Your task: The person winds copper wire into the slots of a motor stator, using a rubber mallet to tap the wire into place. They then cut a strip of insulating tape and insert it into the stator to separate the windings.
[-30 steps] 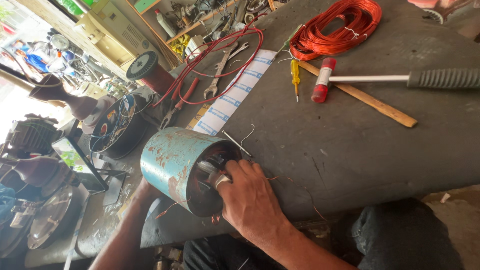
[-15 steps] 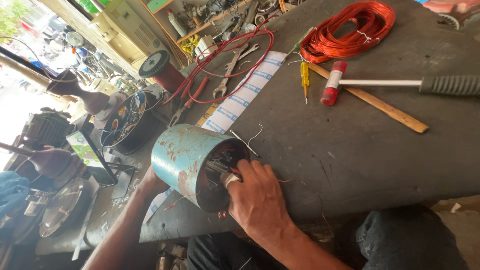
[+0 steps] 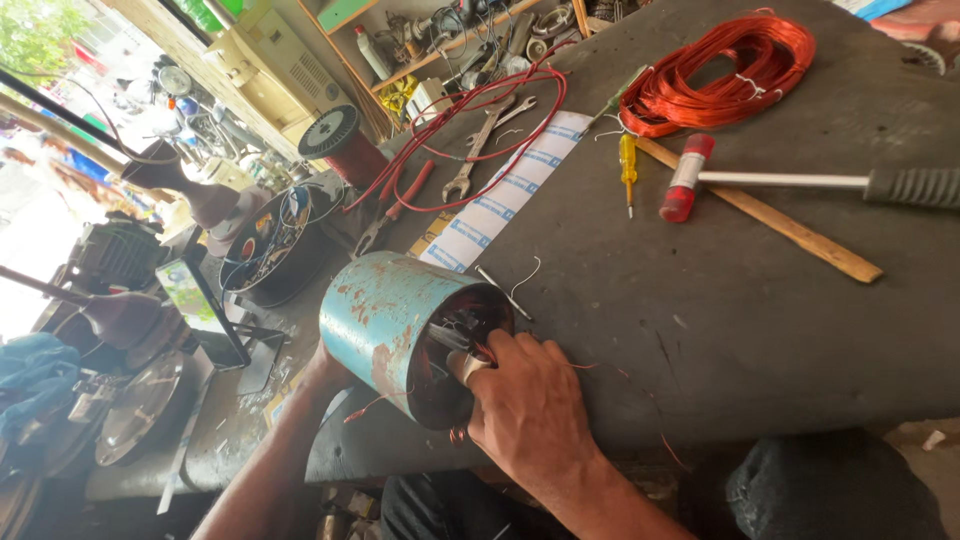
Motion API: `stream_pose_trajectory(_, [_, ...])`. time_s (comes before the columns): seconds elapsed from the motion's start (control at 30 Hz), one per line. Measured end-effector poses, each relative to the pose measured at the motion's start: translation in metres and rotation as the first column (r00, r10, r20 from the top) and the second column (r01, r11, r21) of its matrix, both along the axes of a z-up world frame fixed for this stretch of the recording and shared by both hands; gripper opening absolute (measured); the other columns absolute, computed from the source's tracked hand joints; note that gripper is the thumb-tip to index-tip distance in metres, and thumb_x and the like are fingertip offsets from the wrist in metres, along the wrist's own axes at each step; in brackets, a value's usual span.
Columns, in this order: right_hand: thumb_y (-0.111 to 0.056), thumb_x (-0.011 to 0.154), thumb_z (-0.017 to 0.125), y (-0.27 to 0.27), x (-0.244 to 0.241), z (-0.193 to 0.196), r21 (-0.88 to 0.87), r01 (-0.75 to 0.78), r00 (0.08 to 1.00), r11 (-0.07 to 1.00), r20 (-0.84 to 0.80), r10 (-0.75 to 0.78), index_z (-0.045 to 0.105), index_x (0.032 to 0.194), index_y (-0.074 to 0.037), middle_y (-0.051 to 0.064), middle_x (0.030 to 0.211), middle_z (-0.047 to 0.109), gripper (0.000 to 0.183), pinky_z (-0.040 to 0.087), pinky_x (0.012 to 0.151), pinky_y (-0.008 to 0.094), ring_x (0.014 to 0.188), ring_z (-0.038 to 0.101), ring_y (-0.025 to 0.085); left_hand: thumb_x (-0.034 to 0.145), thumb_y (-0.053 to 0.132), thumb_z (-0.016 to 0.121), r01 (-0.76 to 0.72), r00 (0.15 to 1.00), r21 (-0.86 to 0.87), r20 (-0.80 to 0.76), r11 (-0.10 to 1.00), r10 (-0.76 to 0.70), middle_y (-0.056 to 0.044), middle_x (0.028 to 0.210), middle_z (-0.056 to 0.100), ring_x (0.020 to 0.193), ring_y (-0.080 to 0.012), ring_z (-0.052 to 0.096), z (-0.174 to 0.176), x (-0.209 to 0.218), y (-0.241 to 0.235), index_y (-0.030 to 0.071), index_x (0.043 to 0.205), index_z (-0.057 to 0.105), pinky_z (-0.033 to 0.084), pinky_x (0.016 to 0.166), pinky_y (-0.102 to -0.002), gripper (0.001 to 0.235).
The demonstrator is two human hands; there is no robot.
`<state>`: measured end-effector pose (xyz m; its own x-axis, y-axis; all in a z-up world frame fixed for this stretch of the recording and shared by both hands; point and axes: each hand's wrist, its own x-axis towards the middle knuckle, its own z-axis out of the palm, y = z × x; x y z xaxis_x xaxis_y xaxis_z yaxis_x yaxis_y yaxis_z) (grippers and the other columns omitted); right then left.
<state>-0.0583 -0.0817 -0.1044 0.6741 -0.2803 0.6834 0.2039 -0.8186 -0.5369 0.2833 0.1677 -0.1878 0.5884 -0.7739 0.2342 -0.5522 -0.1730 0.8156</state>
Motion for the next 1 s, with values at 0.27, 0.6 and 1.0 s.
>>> stream_pose_trajectory(0.27, [-0.005, 0.071, 0.073, 0.001, 0.0, -0.001, 0.134, 0.062, 0.995, 0.989, -0.089, -0.05, 0.076, 0.089, -0.008, 0.011, 0.074, 0.068, 0.019, 0.046, 0.065, 0.047, 0.071, 0.068, 0.03, 0.083, 0.006, 0.079, -0.133, 0.977, 0.049, -0.163, 0.99, 0.139, -0.009, 0.113, 0.074, 0.097, -0.012, 0.067, -0.012, 0.01, 0.004, 0.003, 0.123, 0.068, 0.06, 0.081, -0.033, 0.041])
stream_pose_trajectory(0.6, [-0.006, 0.071, 0.075, -0.001, 0.0, 0.003, 0.17, 0.109, 0.984, 0.979, -0.157, -0.082, 0.078, 0.085, -0.011, 0.008, 0.074, 0.073, 0.016, 0.047, 0.063, 0.047, 0.067, 0.068, 0.032, 0.079, 0.008, 0.082, -0.066, 0.998, 0.103, 0.021, 0.992, 0.065, -0.008, 0.114, 0.074, 0.1, -0.0131, 0.068, -0.007, 0.0, -0.001, 0.003, 0.123, 0.068, 0.06, 0.084, -0.034, 0.047])
stream_pose_trajectory(1.0, [-0.005, 0.067, 0.075, -0.001, 0.0, -0.001, 0.132, 0.093, 0.995, 0.987, 0.035, -0.098, 0.077, 0.089, -0.008, 0.009, 0.074, 0.074, 0.022, 0.041, 0.067, 0.046, 0.07, 0.069, 0.03, 0.074, 0.008, 0.084, -0.096, 0.994, 0.136, 0.056, 0.986, 0.089, -0.008, 0.116, 0.074, 0.102, -0.0144, 0.067, 0.005, -0.009, -0.002, 0.003, 0.123, 0.068, 0.058, 0.086, -0.034, 0.052])
